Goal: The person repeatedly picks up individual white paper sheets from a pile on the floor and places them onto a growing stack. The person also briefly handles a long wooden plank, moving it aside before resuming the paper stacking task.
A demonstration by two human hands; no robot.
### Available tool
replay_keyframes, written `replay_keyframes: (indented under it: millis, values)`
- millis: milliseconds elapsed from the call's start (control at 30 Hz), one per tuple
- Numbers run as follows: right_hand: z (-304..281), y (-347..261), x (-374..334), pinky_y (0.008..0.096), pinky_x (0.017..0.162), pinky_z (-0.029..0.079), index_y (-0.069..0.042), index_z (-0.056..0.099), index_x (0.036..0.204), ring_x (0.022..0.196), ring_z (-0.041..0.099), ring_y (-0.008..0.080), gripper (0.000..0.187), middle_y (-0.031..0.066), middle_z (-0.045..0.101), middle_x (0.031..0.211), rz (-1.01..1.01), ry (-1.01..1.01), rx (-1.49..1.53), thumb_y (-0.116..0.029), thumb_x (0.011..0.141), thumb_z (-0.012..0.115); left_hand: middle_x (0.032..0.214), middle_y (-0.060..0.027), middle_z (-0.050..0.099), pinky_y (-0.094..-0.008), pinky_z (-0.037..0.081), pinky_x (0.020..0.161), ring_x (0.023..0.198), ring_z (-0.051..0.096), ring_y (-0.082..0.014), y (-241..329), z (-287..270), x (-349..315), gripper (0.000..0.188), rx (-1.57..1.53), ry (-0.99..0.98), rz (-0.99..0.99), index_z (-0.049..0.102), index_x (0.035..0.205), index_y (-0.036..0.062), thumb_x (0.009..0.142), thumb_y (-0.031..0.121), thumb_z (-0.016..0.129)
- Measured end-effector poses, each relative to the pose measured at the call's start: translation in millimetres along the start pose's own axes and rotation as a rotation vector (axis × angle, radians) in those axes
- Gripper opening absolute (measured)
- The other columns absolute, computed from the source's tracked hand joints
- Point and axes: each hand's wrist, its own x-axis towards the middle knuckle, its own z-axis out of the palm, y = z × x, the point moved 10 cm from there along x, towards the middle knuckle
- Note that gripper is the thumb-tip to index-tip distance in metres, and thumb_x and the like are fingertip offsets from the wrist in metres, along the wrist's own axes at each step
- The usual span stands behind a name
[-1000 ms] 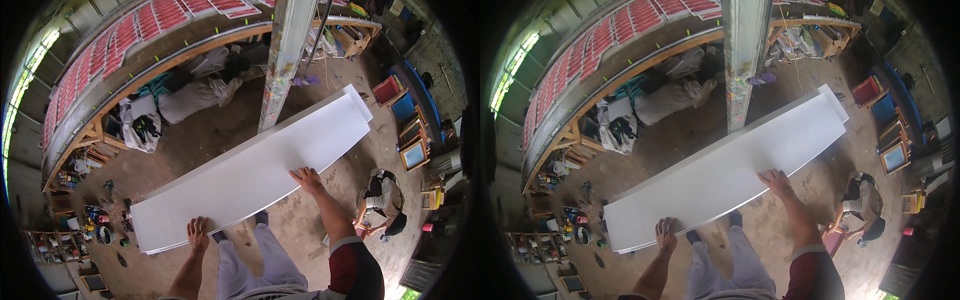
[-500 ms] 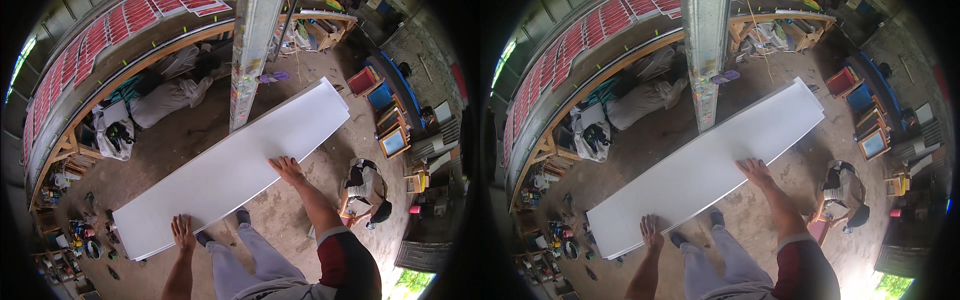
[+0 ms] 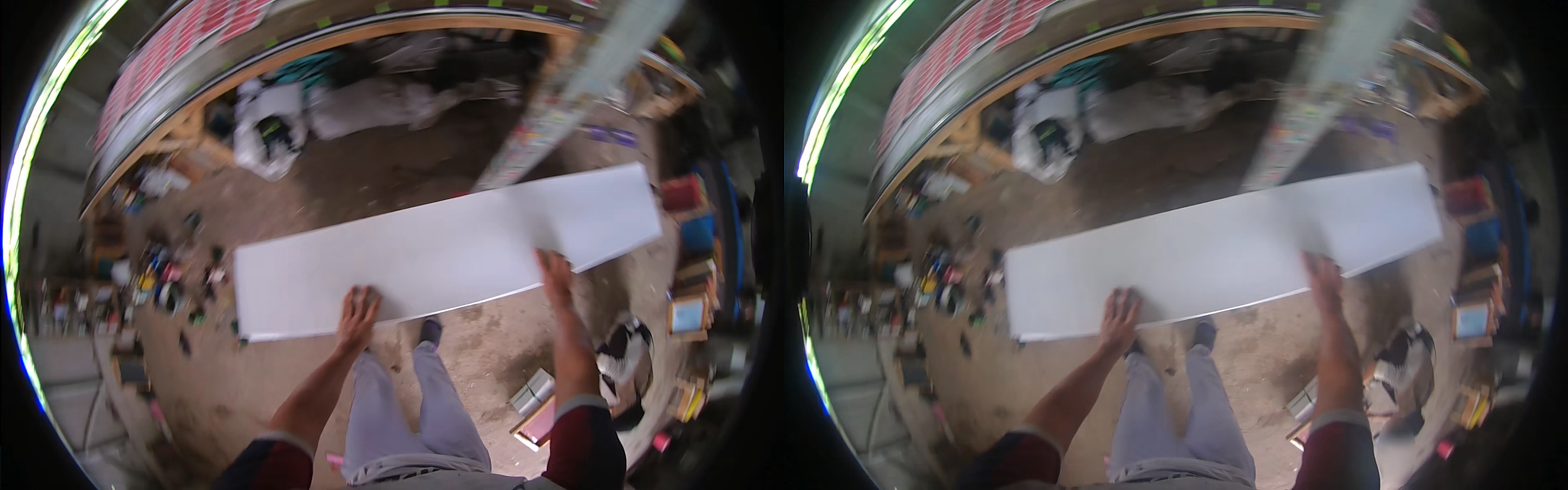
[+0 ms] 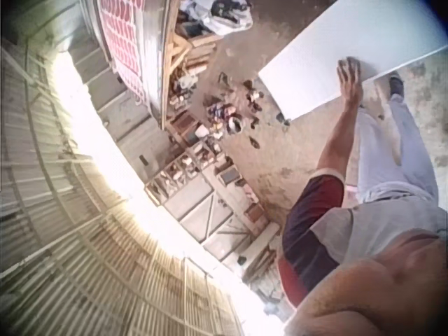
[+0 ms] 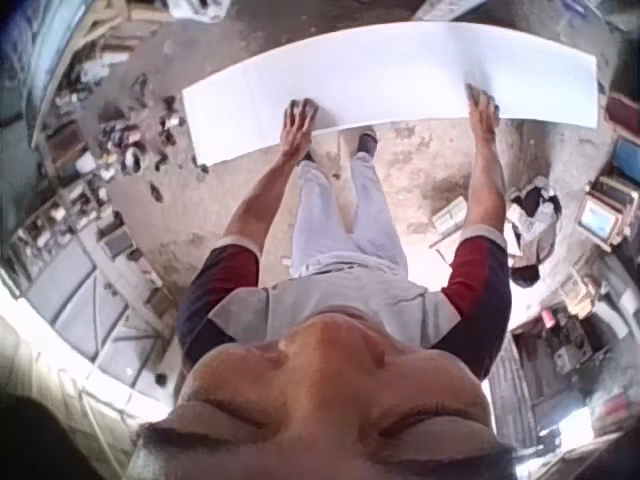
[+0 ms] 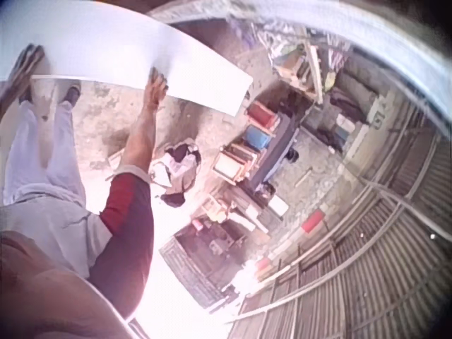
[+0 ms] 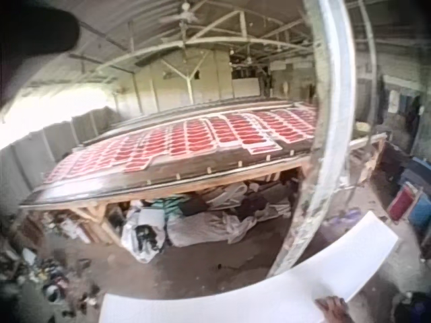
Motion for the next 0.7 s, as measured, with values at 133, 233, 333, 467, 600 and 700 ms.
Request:
replay_keyframes:
  millis: [133, 233, 333, 467, 600, 700]
  values:
    - [-5.5, -2.4, -4.2, 0.0497, 0.099, 0.052, -0.029, 0.043, 0.163, 0.120, 0.057, 0.0364, 0.077, 0.0148, 0.054, 0.138, -0.021, 0.017, -0.069, -0.001, 0.094, 0.060, 0.173, -0.0170, 0.029, -0.0588, 0.028, 0.129, 0.158, 0.026, -0.0493, 2.1, -0.8, 4.8, 0.078, 0.068, 0.018, 0.053, 0.041, 0.164, 0.0242, 0.091, 0.003, 0.059]
    - [-4.9, -2.4, 2.6, 0.0465, 0.099, 0.053, -0.031, 0.039, 0.165, 0.122, 0.055, 0.0349, 0.081, 0.0140, 0.051, 0.142, -0.021, -0.021, -0.114, 0.001, 0.094, 0.061, 0.174, -0.0182, 0.026, -0.0596, 0.027, 0.129, 0.158, 0.026, -0.0496, 2.6, 5.3, 3.2, 0.080, 0.095, 0.054, 0.057, 0.037, 0.166, 0.0274, 0.092, 0.007, 0.061]
    - [-4.8, 9.2, 3.6, 0.0466, 0.099, 0.054, -0.032, 0.039, 0.165, 0.124, 0.055, 0.0351, 0.079, 0.0147, 0.052, 0.142, -0.034, -0.048, -0.107, -0.002, 0.095, 0.060, 0.174, -0.0191, 0.026, -0.0608, 0.026, 0.129, 0.158, 0.023, -0.0508, 13.9, 13.0, 8.2, 0.084, 0.102, 0.049, 0.060, 0.039, 0.165, 0.0267, 0.087, 0.006, 0.065]
    - [0.8, 17.1, 5.4, 0.0496, 0.093, 0.057, -0.036, 0.044, 0.162, 0.120, 0.059, 0.0374, 0.074, 0.0157, 0.056, 0.140, -0.027, -0.017, -0.128, -0.007, 0.095, 0.058, 0.175, -0.0194, 0.022, -0.0612, 0.024, 0.129, 0.159, 0.022, -0.0502, 16.9, 30.9, 7.4, 0.084, 0.066, -0.007, 0.032, 0.038, 0.166, 0.0261, 0.088, 0.006, 0.064]
    - [4.9, 16.1, 10.8, 0.0483, 0.090, 0.056, -0.037, 0.040, 0.163, 0.121, 0.057, 0.0350, 0.076, 0.0142, 0.054, 0.141, -0.013, -0.100, -0.116, -0.009, 0.095, 0.060, 0.174, -0.0219, 0.022, -0.0628, 0.023, 0.129, 0.157, 0.023, -0.0542, 17.0, 33.4, 14.0, 0.078, 0.094, -0.087, 0.051, 0.036, 0.167, 0.0240, 0.095, 0.009, 0.060]
    - [-0.5, 6.8, 14.2, 0.0491, 0.096, 0.053, -0.033, 0.036, 0.166, 0.127, 0.055, 0.0366, 0.082, 0.0151, 0.052, 0.144, 0.025, -0.187, -0.096, -0.010, 0.093, 0.064, 0.174, -0.0240, 0.018, -0.0633, 0.019, 0.129, 0.158, 0.017, -0.0556, 17.9, 37.4, 13.1, 0.084, 0.192, -0.174, 0.079, 0.029, 0.169, 0.0220, 0.093, 0.016, 0.065]
